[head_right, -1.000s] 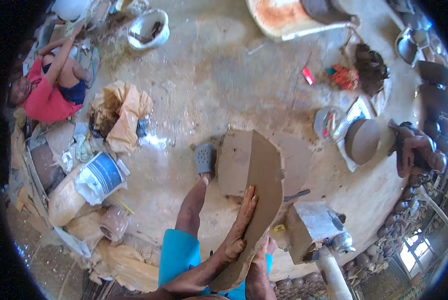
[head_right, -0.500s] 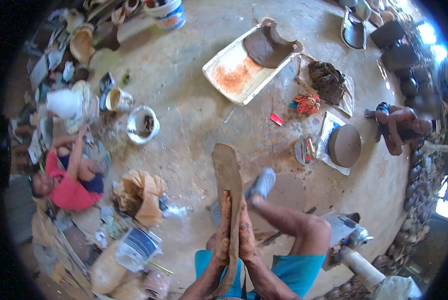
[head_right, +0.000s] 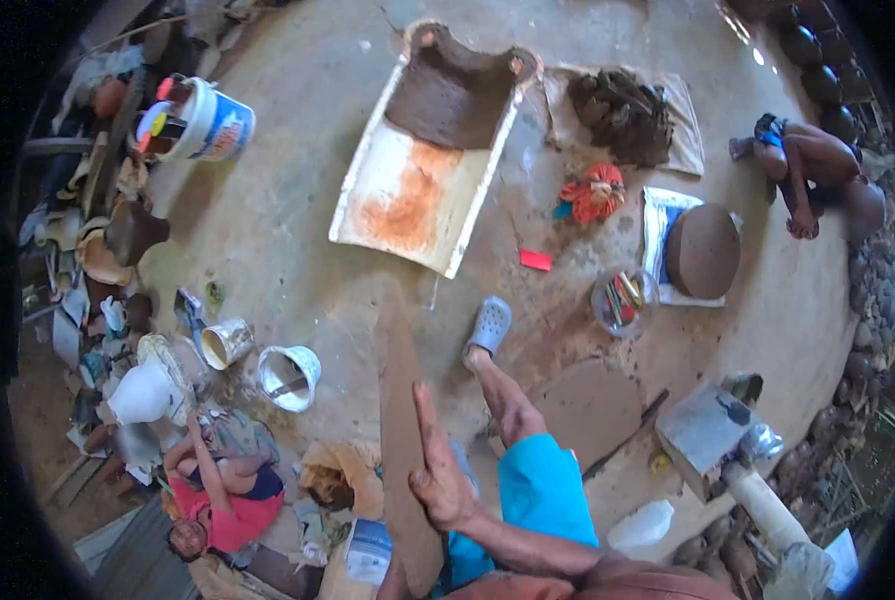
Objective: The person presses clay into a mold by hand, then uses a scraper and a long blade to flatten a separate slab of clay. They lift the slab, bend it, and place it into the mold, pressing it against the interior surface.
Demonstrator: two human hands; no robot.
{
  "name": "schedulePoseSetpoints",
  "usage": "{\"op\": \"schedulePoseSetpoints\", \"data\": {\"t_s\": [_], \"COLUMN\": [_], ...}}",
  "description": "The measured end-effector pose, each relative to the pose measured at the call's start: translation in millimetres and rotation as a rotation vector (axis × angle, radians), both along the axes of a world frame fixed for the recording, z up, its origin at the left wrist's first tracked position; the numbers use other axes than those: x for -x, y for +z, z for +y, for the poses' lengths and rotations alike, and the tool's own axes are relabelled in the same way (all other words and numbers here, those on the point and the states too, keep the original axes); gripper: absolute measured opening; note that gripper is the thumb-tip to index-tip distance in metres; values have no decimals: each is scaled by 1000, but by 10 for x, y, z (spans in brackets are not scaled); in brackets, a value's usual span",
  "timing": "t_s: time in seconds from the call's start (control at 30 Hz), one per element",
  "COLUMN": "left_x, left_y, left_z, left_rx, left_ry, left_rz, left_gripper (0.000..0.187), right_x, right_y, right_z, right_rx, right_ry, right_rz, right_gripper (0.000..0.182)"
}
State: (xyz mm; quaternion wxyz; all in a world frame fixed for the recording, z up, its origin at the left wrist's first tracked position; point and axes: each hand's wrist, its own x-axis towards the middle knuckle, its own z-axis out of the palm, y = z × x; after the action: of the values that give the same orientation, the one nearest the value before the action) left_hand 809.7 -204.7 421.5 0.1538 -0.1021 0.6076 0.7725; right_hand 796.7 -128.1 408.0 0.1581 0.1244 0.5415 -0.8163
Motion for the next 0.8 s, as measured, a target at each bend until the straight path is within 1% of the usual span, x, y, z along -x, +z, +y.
{"op": "schedulePoseSetpoints", "data": {"t_s": [0.07,0.1,0.13,0.17,0.2,0.23,0.27,0.3,0.33,0.4,0.47,0.6,0.7,0.8], "left_x": [442,660,838,997,1139,1241,1364,1541,1717,1999,2247,2563,2728,2845], "left_y": [-97,-169,-211,-257,-283,-271,-293,-363,-423,-485,-600,-894,-1137,-1385], "left_z": [97,156,214,283,345,399,448,515,590,715,856,1074,1211,1298], "left_rx": [-16,-26,-42,-55,-90,-153,-160,-151,-142,-174,-126,-101,-56,-9], "left_ry": [-56,-82,-107,-129,-151,-196,-196,-262,-328,-378,-490,-606,-653,-668], "left_rz": [52,107,157,202,151,-56,-65,38,141,161,246,251,232,241], "left_gripper": [111,111,111,111,111,111,111,110,110,109,110,110,110,111], "right_x": [425,744,839,886,958,957,577,280,216,223,249,208,198,234], "right_y": [130,254,181,56,-64,-100,-462,-783,-907,-982,-1079,-1268,-1432,-1631], "right_z": [141,233,279,304,343,482,538,550,594,737,809,859,861,914], "right_rx": [50,6,-6,-9,-13,-37,-11,14,21,20,13,8,24,56], "right_ry": [-89,-123,-118,-190,-262,-235,-307,-380,-430,-555,-644,-798,-866,-877], "right_rz": [-36,-45,-48,-24,8,-45,-229,-410,-459,-546,-582,-641,-683,-705], "right_gripper": [122,127,127,127,127,127,126,125,125,125,125,125,124,124]}}
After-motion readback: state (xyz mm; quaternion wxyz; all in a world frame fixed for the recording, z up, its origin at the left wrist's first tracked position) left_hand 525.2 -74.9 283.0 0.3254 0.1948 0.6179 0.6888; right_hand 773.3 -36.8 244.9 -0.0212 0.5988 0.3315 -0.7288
